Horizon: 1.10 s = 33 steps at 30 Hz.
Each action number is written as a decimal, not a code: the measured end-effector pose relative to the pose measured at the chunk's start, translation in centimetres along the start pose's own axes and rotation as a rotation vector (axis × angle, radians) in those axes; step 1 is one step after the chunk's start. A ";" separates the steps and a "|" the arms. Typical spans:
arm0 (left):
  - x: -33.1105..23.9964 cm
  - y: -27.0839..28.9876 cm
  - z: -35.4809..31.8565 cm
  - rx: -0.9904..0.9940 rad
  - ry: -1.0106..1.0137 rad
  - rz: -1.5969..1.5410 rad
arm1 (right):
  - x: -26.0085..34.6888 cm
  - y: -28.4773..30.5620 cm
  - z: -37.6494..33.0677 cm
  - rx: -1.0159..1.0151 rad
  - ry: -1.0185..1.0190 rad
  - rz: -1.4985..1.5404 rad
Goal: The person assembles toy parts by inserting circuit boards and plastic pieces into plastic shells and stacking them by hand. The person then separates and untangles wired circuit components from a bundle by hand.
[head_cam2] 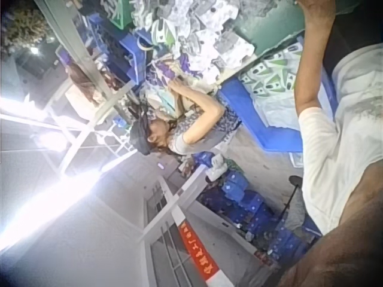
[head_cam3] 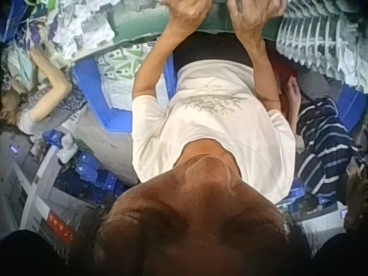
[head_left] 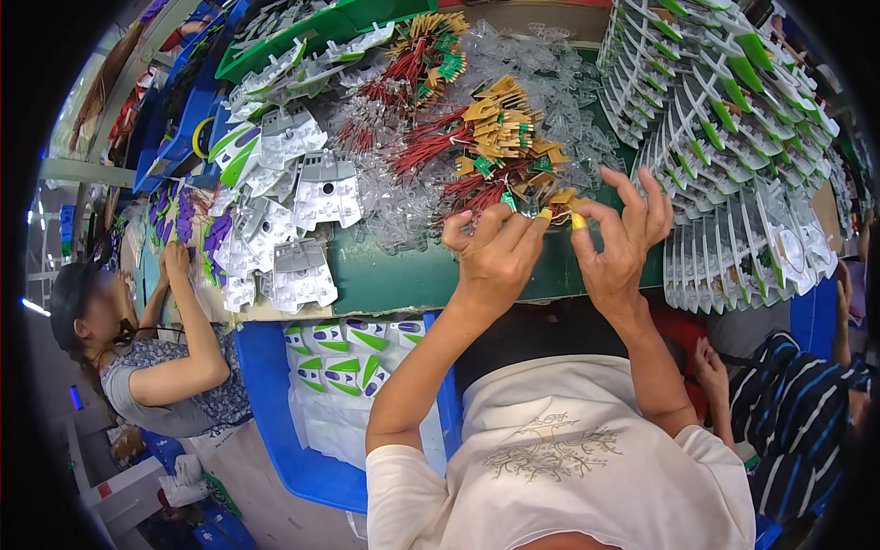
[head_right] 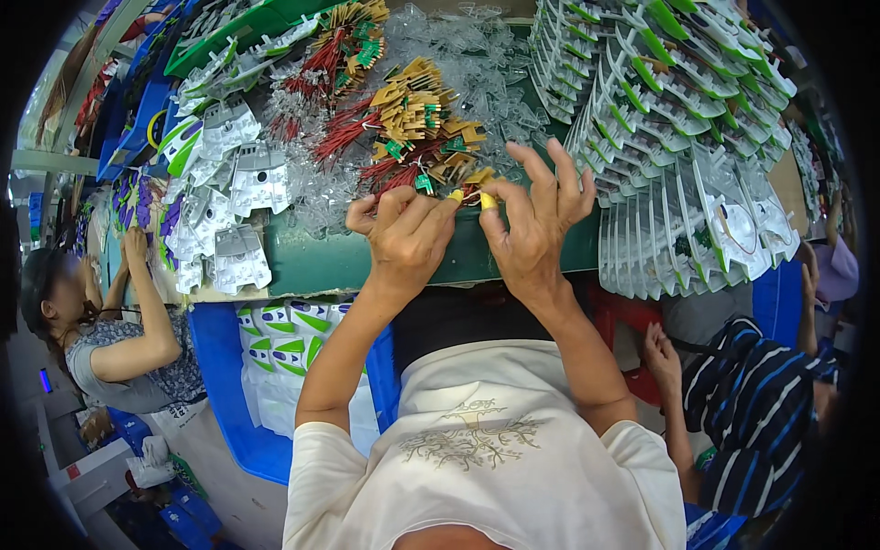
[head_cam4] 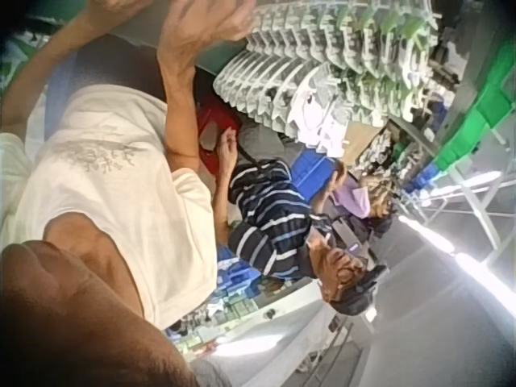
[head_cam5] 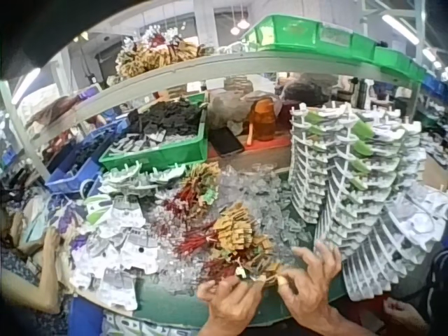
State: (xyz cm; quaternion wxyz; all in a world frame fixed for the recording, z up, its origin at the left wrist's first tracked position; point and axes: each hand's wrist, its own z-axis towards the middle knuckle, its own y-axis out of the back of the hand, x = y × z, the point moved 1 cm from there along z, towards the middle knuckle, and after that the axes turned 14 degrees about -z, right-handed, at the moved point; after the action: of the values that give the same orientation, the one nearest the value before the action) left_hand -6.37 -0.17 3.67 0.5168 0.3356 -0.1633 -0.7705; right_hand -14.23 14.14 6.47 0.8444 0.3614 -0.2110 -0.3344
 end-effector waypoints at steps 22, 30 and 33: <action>2.9 1.5 0.9 -0.076 0.175 -0.086 | -1.8 2.5 -2.3 0.199 -0.054 0.107; 2.6 0.6 1.6 0.002 0.211 0.102 | 1.9 -2.9 1.9 0.181 0.045 0.415; 2.9 0.7 1.3 -0.021 0.244 -0.036 | 1.9 -3.8 2.8 0.269 -0.044 0.392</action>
State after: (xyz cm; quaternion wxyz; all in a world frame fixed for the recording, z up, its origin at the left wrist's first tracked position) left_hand -7.51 -3.24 4.01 0.5222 0.4245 -0.0850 -0.7347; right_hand -16.17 9.50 5.68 0.8327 0.4152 -0.3381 -0.1409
